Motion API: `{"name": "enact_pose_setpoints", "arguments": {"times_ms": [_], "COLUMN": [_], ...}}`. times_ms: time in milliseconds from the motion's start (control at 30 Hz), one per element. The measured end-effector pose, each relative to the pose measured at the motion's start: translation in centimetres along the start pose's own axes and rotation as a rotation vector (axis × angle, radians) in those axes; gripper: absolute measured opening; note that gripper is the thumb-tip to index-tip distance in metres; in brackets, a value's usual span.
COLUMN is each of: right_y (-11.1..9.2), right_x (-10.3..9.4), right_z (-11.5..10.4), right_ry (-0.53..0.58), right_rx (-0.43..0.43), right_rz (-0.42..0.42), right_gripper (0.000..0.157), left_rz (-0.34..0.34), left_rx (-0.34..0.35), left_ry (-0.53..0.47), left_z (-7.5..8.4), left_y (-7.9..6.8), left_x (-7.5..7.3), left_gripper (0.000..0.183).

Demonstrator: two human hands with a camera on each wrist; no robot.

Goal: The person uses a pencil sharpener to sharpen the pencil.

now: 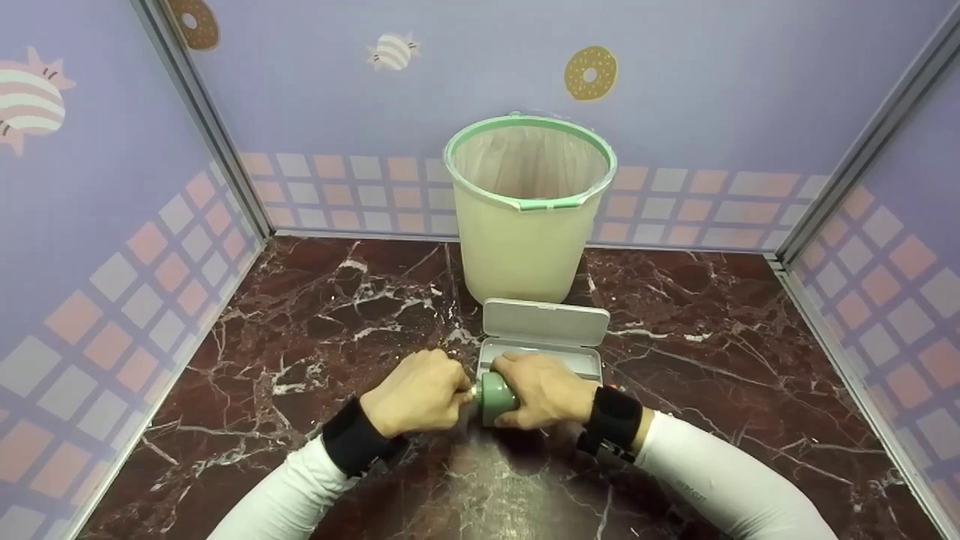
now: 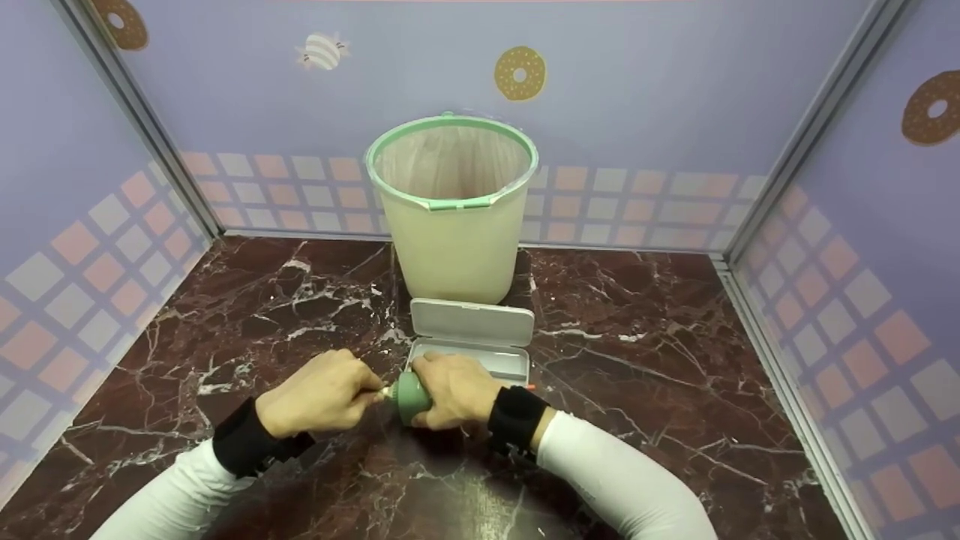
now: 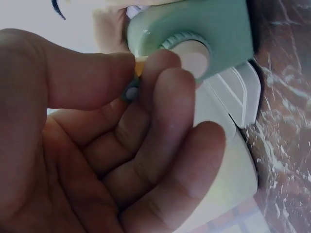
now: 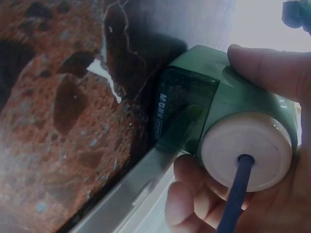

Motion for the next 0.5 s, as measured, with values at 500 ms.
{"name": "enact_pose_setpoints", "arguments": {"times_ms": [500], "right_y": [0.03], "right_x": [-0.04], "right_z": [-0.06], "right_ry": [-0.018], "right_rx": [-0.011], "right_rz": [0.006], "right_gripper": [0.057], "left_rz": [-0.003], "left_rx": [-0.005], "left_ry": [0.017], "left_z": [0.20], "left_y": [-0.20], "left_x": [-0.02], "left_gripper": [0.038]}}
Point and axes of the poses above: each hand's wrist, its own y-axis towards the middle knuckle, its own x-axis out of the palm, z = x × y, the point moved 6 cm from there along y, towards the middle knuckle, and after that the axes turned 8 degrees about -z, right-handed, at the moved point
